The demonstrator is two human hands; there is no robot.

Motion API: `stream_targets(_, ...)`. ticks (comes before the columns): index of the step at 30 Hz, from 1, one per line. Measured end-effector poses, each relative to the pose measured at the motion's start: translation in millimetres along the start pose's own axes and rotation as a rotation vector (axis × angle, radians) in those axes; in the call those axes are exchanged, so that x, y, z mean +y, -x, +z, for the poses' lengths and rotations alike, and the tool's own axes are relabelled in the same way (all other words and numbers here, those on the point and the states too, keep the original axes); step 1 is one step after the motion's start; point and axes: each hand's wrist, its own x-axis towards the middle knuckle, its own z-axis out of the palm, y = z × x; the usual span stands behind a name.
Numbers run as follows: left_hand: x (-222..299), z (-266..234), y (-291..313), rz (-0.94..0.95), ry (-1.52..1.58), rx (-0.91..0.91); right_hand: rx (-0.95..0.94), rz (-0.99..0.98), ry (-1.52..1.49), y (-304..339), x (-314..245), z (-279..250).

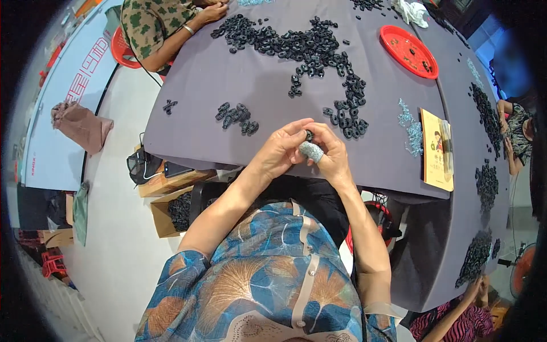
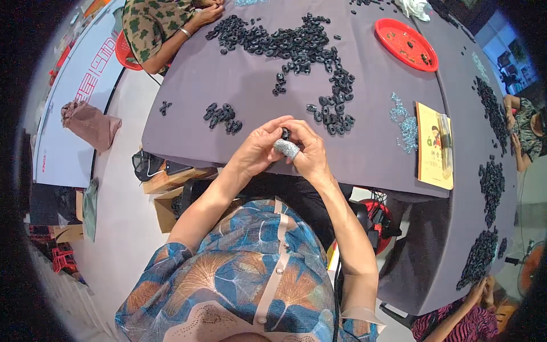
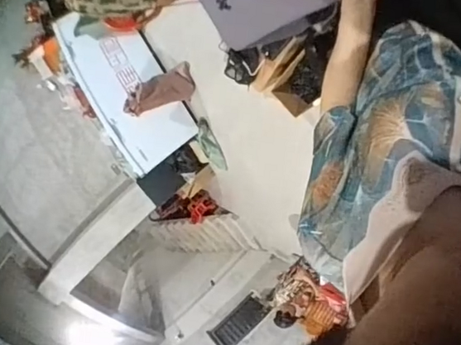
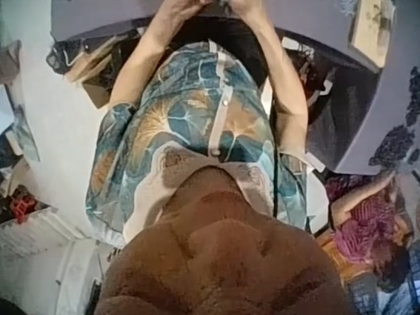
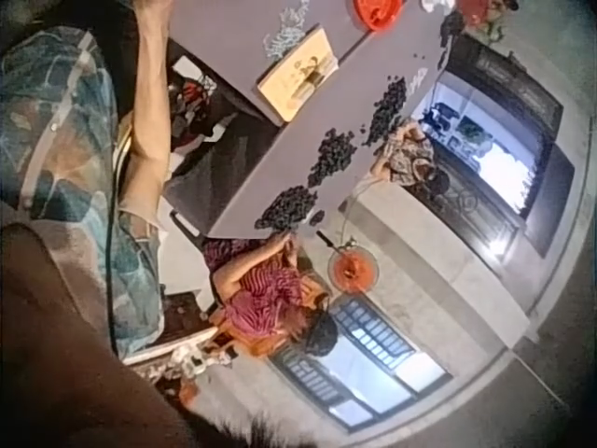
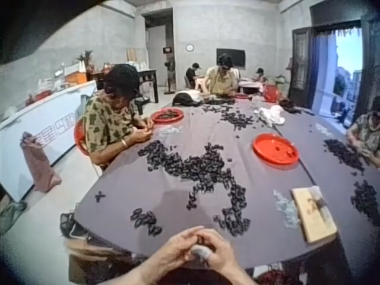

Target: Packaging small black components into small plastic bags at a communal work table.

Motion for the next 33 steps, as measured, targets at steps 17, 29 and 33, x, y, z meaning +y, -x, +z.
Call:
stream_targets(17, -1, 7, 0, 0.001, 0.031, 0.077, 0.071, -0.040, -0.088, -1, 7, 6)
stream_targets(29, 15, 5, 6, 0.349, -0.904, 0.354, 0.363, -0.044, 0.688, -4, -27, -86)
stream_targets(33, 35, 4, 18, 0.633, -1.557, 0.418, 0.500, 0.000, 1.044, 2, -7, -150)
